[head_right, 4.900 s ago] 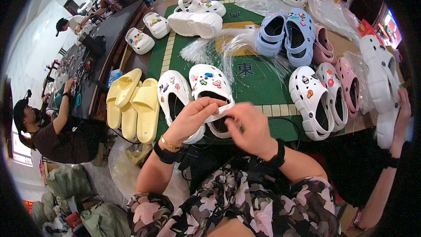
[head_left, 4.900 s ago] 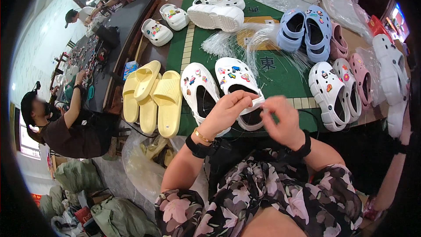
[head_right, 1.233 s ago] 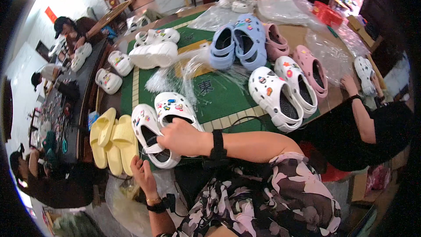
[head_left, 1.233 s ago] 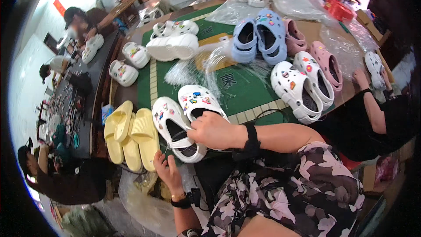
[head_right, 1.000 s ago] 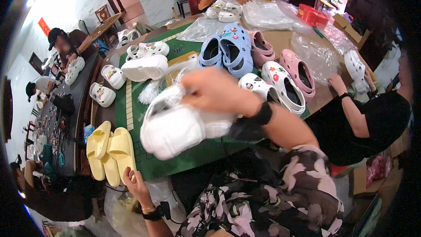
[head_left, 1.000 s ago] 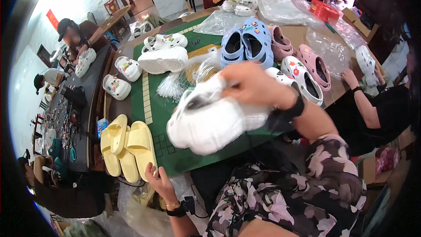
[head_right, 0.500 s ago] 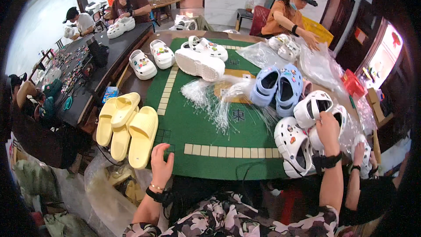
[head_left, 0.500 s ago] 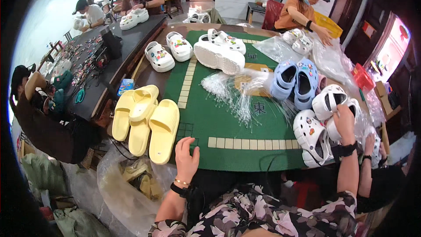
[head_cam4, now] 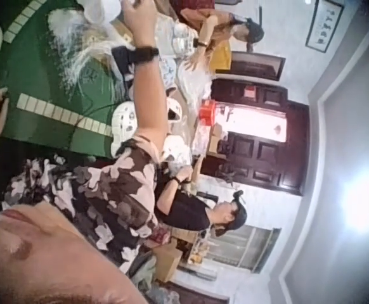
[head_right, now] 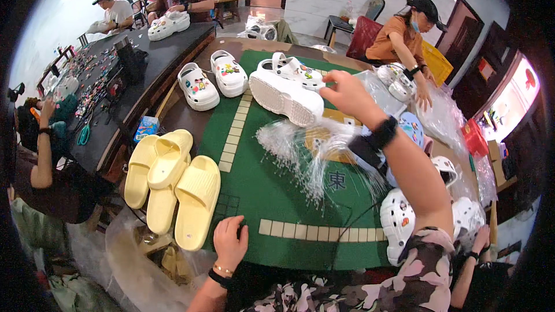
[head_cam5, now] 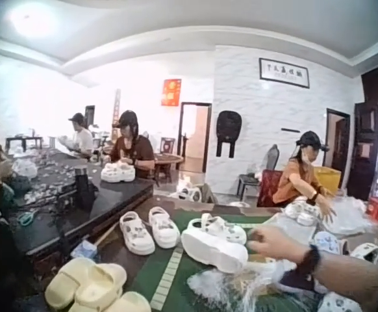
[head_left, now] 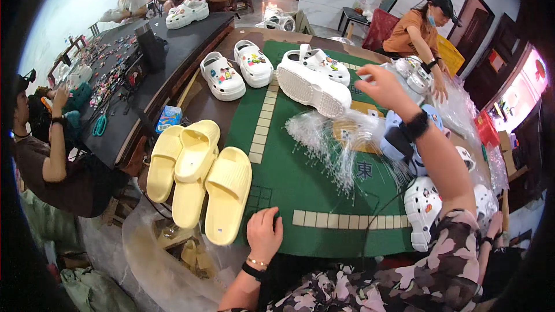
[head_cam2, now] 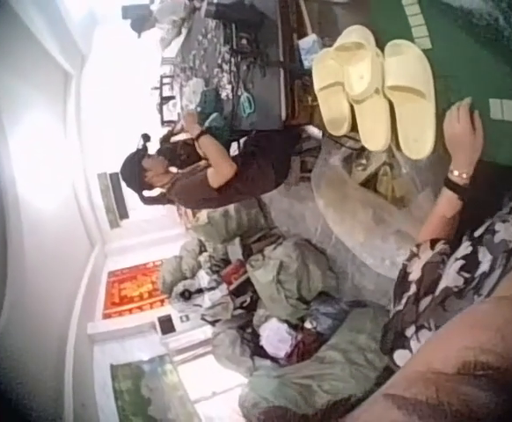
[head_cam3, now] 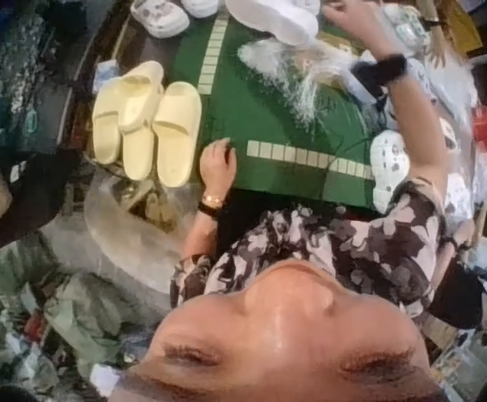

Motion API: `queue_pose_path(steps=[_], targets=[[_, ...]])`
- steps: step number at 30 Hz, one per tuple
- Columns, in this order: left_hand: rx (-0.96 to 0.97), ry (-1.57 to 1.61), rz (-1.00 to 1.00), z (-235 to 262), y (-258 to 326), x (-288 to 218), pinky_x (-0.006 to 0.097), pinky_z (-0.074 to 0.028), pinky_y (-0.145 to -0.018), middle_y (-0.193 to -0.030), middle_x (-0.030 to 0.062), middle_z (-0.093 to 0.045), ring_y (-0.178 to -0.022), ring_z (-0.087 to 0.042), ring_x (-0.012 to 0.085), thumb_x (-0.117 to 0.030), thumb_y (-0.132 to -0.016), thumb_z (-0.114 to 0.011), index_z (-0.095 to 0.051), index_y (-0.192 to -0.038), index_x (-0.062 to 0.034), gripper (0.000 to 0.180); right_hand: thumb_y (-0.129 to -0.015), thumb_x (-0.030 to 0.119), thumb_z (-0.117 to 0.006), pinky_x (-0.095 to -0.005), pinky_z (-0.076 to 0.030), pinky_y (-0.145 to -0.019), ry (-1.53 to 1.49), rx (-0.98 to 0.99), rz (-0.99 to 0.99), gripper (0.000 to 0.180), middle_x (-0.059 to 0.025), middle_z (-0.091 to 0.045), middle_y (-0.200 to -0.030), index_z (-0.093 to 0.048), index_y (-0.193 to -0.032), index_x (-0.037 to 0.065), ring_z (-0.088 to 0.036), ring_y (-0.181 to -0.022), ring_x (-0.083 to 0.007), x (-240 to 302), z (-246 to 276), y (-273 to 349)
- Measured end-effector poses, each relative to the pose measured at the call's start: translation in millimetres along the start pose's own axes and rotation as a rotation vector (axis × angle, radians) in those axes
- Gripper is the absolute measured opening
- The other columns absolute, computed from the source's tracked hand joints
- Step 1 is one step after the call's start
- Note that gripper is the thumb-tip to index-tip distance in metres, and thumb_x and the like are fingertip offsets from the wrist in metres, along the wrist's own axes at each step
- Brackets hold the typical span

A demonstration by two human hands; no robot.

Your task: Attaching decorative charms and laces to rubber clogs and sandals.

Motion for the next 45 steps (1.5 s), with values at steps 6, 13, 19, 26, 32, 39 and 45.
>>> queue_pose_path(steps=[6,13,19,26,32,39,45], targets=[[0.001,-0.064,0.015,-1,2,2,0.04,-0.047,-0.073,-0.093,0.0094,-0.062,-0.083,-0.059,0.0291,-0.008,-0.075,-0.068,-0.062,-0.101,-0.0068,0.027,-0.078,0.028,-0.068,-0.0339,-0.049,-0.071,-0.242,0.053,-0.115,0.034,-0.0139,-0.068,-0.089,-0.068,-0.096,-0.001,-0.064,-0.078,-0.0202,-44,-110,-132],[0.017,-0.064,0.021,-1,-3,2,0.038,-0.047,-0.065,-0.091,0.0067,-0.062,-0.077,-0.06,0.026,-0.007,-0.072,-0.069,-0.065,-0.101,-0.0084,0.029,-0.078,0.028,-0.072,-0.0319,-0.044,-0.082,-0.556,0.153,-0.38,0.042,-0.0074,-0.066,-0.108,-0.067,-0.114,0.006,-0.059,-0.099,-0.0169,-90,-188,-190],[-0.009,-0.06,-0.023,0,-4,-3,0.037,-0.047,-0.068,-0.091,0.007,-0.062,-0.078,-0.06,0.0262,-0.009,-0.072,-0.069,-0.065,-0.101,-0.0082,0.029,-0.078,0.022,-0.068,-0.0321,-0.04,-0.066,-0.6,-0.067,-0.179,0.036,-0.0049,-0.064,-0.106,-0.067,-0.111,0.008,-0.056,-0.09,-0.0168,-128,-134,-214],[-0.07,0.064,-0.034,4,5,0,0.039,-0.048,-0.073,-0.094,0.0116,-0.062,-0.082,-0.059,0.0293,-0.011,-0.075,-0.07,-0.061,-0.102,-0.0033,0.03,-0.09,0.021,-0.056,-0.034,-0.035,-0.095,-1.017,-0.128,-0.181,0.035,-0.0031,-0.061,-0.117,-0.06,-0.12,0.004,-0.051,-0.111,-0.0155,33,35,-150],[-0.042,1.009,0.293,8,-20,-45,0.036,-0.047,-0.091,-0.129,0.0158,-0.051,-0.111,-0.055,0.0258,-0.01,-0.087,-0.065,-0.035,-0.139,-0.0013,0.06,-0.089,0.022,-0.061,-0.0312,-0.039,-0.087,-0.938,-0.087,0.348,0.021,-0.0017,-0.065,-0.106,-0.066,-0.104,0.008,-0.057,-0.097,-0.0148,163,143,-76],[0.253,1.813,0.529,17,-26,-132,0.049,-0.044,-0.099,-0.146,0.0159,-0.029,-0.124,-0.045,0.0337,-0.059,-0.091,-0.048,-0.009,-0.151,-0.0151,0.084,-0.081,-0.005,-0.048,-0.031,-0.05,-0.065,-1.211,-0.037,0.041,0.025,-0.0133,-0.063,-0.087,-0.053,-0.105,-0.004,-0.056,-0.06,-0.0191,208,163,19],[0.255,1.762,0.577,-9,-8,-135,0.052,-0.042,-0.1,-0.146,0.0121,-0.028,-0.127,-0.042,0.036,-0.064,-0.089,-0.046,-0.015,-0.15,-0.0163,0.083,-0.075,0.002,-0.052,-0.0176,-0.031,-0.051,-0.802,-0.006,0.104,0.005,0.0041,-0.049,-0.068,-0.055,-0.078,0.006,-0.041,-0.056,-0.0027,226,114,126]])
Point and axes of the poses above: each hand's wrist, its own y-axis away from the middle knuckle, its own z-axis out of the back of the hand, x = y × z, the point moved 4 cm from there along -y, towards the middle knuckle
